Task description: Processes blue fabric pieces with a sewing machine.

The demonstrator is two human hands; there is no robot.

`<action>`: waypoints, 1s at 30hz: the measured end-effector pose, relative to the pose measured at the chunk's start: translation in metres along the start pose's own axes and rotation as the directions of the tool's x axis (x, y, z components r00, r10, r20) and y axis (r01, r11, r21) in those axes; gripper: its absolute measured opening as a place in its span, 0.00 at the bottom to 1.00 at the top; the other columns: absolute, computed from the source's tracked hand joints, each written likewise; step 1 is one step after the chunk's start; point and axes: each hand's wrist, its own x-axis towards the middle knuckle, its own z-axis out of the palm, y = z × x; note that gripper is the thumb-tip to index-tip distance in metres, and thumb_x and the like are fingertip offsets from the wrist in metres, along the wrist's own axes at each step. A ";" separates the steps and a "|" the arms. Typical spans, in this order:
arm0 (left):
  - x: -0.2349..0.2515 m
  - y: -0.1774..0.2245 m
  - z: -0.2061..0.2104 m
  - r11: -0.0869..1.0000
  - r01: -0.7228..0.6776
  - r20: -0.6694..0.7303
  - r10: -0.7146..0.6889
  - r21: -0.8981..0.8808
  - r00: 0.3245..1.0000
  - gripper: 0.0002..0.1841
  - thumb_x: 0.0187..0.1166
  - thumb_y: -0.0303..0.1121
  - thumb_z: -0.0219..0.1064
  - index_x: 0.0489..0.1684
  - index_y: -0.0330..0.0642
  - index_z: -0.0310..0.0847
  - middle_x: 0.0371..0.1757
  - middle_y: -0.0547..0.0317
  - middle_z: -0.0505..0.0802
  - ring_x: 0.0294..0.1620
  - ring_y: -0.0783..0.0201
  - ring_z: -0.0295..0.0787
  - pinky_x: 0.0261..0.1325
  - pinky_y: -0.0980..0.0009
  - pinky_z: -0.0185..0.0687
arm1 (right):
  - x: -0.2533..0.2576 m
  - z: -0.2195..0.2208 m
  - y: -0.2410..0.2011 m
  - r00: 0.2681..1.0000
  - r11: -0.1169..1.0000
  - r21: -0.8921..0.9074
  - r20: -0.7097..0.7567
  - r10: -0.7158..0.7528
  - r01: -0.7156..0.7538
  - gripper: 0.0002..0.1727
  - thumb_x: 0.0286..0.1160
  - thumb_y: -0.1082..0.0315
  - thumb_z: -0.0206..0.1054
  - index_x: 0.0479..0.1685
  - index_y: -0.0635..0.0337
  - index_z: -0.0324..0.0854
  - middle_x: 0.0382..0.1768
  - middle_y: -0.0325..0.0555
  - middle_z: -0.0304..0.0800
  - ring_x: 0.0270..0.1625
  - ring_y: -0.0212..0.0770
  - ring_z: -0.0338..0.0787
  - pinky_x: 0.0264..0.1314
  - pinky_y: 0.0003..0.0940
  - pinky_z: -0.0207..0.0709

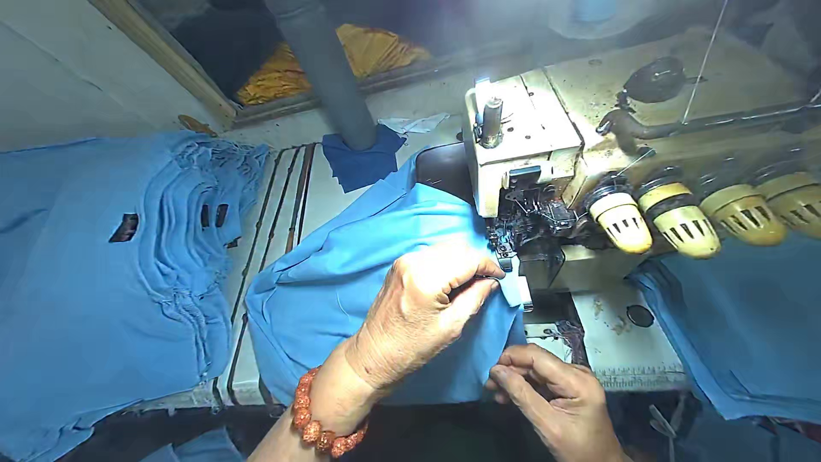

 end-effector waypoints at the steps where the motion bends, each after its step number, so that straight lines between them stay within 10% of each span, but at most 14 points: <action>1: 0.002 0.001 -0.001 0.999 0.014 0.006 -0.014 -0.031 1.000 0.05 0.76 0.27 0.70 0.38 0.41 0.94 0.35 0.67 0.92 0.37 0.80 0.87 0.41 0.85 0.83 | 0.000 -0.001 0.001 1.000 0.999 -0.020 -0.007 -0.028 0.028 0.05 0.77 0.72 0.69 0.39 0.65 0.88 0.31 0.39 0.95 0.32 0.22 0.92 0.34 0.16 0.87; 11: 0.022 -0.014 0.009 0.993 0.121 -0.013 -0.121 -0.001 0.993 0.04 0.74 0.30 0.72 0.31 0.46 0.91 0.32 0.70 0.92 0.35 0.80 0.87 0.38 0.82 0.81 | 0.008 0.000 0.019 0.950 0.968 -0.226 -0.262 -0.170 0.111 0.03 0.69 0.61 0.75 0.35 0.48 0.90 0.45 0.34 0.84 0.53 0.22 0.82 0.55 0.11 0.76; 18: 0.018 0.001 -0.014 0.935 -0.081 0.017 0.092 -0.345 0.996 0.02 0.74 0.20 0.71 0.36 0.33 0.90 0.37 0.63 0.93 0.41 0.80 0.88 0.46 0.86 0.85 | 0.024 -0.008 -0.011 0.974 0.975 -0.115 -0.099 -0.202 0.190 0.23 0.75 0.59 0.76 0.67 0.52 0.82 0.53 0.37 0.92 0.41 0.22 0.89 0.39 0.15 0.83; 22: 0.018 -0.002 -0.011 0.947 -0.067 -0.026 0.062 -0.314 0.998 0.01 0.73 0.21 0.73 0.34 0.33 0.91 0.35 0.64 0.93 0.38 0.79 0.88 0.43 0.86 0.85 | 0.022 -0.001 -0.006 0.978 0.958 -0.204 -0.007 -0.209 0.203 0.08 0.74 0.68 0.73 0.30 0.63 0.86 0.27 0.42 0.90 0.35 0.26 0.87 0.41 0.16 0.81; 30: 0.022 -0.016 0.014 0.994 0.076 0.007 -0.077 0.081 0.997 0.05 0.74 0.33 0.71 0.30 0.49 0.92 0.30 0.74 0.90 0.34 0.81 0.85 0.34 0.81 0.78 | 0.012 -0.001 0.014 0.975 0.978 -0.189 -0.186 -0.121 0.085 0.05 0.66 0.66 0.77 0.29 0.56 0.87 0.43 0.40 0.87 0.51 0.24 0.85 0.55 0.14 0.80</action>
